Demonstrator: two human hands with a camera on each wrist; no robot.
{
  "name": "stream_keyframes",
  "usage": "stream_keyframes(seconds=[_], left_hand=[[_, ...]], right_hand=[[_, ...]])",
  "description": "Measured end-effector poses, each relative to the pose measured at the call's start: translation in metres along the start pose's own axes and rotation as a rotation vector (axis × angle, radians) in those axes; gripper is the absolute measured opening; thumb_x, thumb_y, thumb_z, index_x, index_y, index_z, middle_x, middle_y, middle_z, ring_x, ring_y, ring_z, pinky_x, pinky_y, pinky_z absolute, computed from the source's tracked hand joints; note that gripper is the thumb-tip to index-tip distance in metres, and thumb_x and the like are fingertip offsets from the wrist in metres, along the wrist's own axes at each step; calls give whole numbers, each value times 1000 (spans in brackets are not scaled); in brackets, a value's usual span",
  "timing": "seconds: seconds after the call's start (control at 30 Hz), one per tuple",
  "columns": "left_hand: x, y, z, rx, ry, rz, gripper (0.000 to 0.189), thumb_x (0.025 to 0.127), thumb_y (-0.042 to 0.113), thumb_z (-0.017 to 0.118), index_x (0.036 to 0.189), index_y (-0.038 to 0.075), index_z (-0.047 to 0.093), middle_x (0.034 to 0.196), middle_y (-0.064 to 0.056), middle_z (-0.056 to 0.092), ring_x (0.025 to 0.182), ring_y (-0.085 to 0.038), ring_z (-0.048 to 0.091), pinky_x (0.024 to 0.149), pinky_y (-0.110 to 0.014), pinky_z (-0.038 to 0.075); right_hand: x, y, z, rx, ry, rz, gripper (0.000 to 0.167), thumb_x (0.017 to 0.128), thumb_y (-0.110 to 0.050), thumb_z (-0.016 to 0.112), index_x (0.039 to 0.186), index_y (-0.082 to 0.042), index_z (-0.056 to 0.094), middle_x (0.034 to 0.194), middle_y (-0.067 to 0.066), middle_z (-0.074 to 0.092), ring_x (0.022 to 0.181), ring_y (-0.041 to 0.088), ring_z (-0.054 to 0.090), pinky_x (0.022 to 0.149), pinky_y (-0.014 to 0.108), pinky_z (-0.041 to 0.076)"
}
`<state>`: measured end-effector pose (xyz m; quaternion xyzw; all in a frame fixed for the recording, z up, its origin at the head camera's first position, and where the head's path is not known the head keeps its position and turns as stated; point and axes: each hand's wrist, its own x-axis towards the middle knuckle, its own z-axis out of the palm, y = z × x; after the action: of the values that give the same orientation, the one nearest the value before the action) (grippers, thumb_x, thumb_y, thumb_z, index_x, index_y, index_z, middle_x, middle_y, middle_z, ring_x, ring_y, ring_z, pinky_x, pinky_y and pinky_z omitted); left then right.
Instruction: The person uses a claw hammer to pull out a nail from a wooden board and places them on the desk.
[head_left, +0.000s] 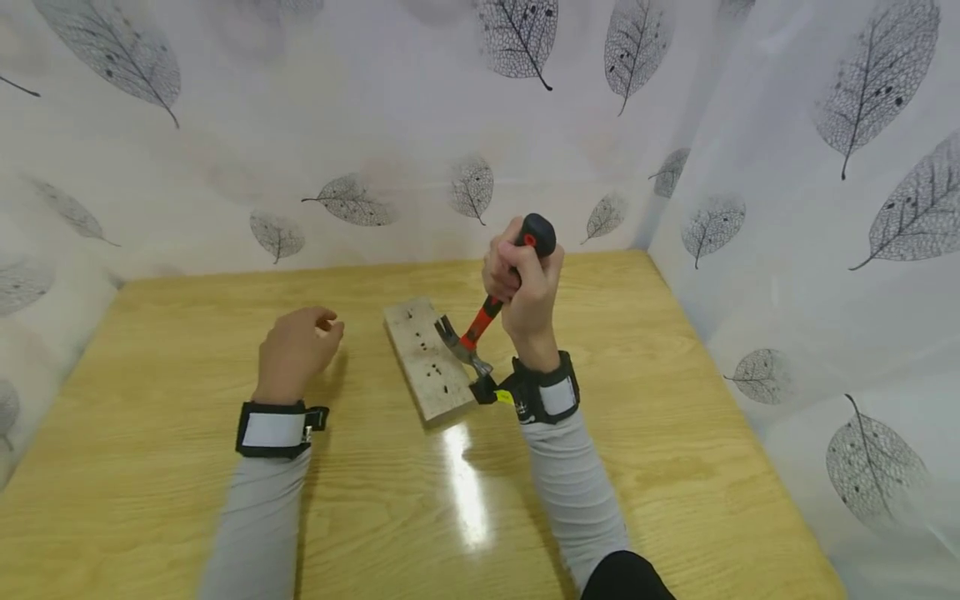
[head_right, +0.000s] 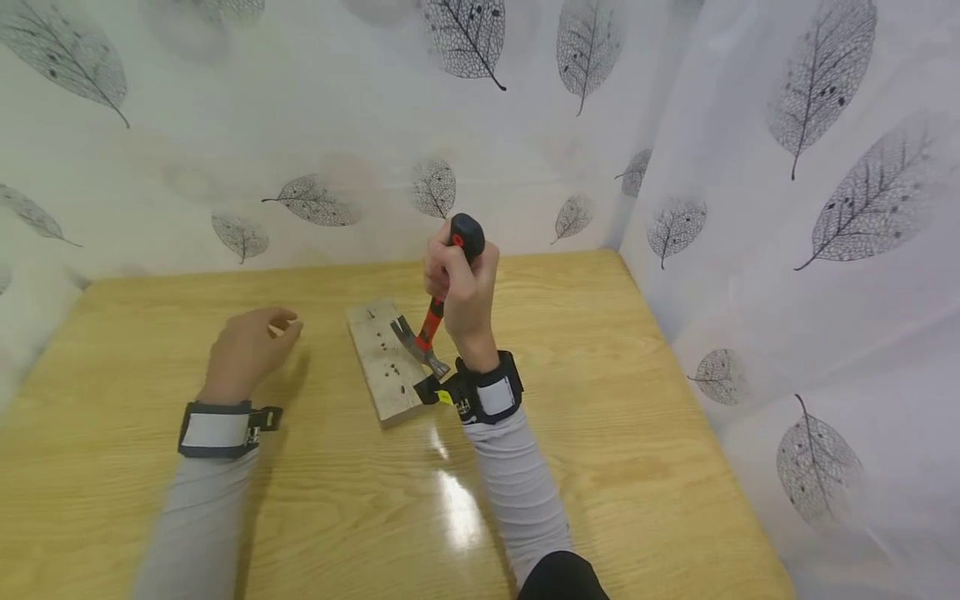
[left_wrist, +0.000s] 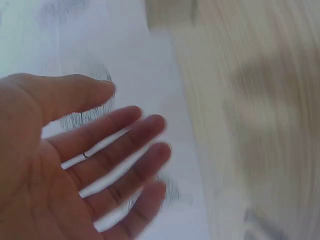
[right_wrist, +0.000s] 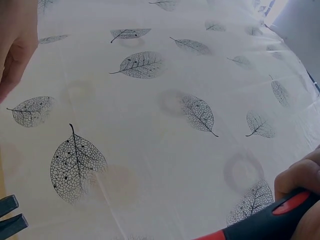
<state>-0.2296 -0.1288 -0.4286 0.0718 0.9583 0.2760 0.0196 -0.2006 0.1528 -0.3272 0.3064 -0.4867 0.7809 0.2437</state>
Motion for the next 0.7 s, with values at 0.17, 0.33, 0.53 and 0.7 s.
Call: stream_keyframes(seconds=[0.17, 0.33, 0.53, 0.7], left_hand=[[8, 19, 26, -79, -89, 179, 47, 105, 22, 52, 147, 2, 50, 149, -23, 50, 136, -43, 48, 110, -59, 40], [13, 28, 50, -31, -140, 265, 46, 103, 16, 53, 147, 2, 50, 156, -17, 45, 145, -41, 39, 120, -54, 30], [11, 28, 58, -34, -123, 227, 46, 101, 16, 58, 146, 3, 53, 158, -10, 44, 146, -37, 39, 120, -53, 31], [15, 29, 53, -56, -141, 213, 48, 101, 17, 59, 147, 6, 52, 158, -6, 43, 147, -37, 37, 121, -52, 28]], right_hand=[[-1, 5, 0, 2, 12, -6, 22, 89, -3, 41, 68, -12, 40, 50, -5, 26, 36, 10, 17, 33, 25, 15], [-2, 17, -1, 16, 32, -17, 22, 89, -2, 40, 68, -10, 41, 49, -4, 27, 36, 10, 17, 32, 25, 15], [-3, 30, 2, -2, 55, -57, 23, 89, -3, 41, 67, -9, 39, 48, -3, 25, 35, 9, 17, 32, 24, 15], [3, 38, 9, 18, 35, -80, 23, 90, -3, 41, 68, -9, 39, 49, -3, 26, 35, 8, 18, 32, 24, 16]])
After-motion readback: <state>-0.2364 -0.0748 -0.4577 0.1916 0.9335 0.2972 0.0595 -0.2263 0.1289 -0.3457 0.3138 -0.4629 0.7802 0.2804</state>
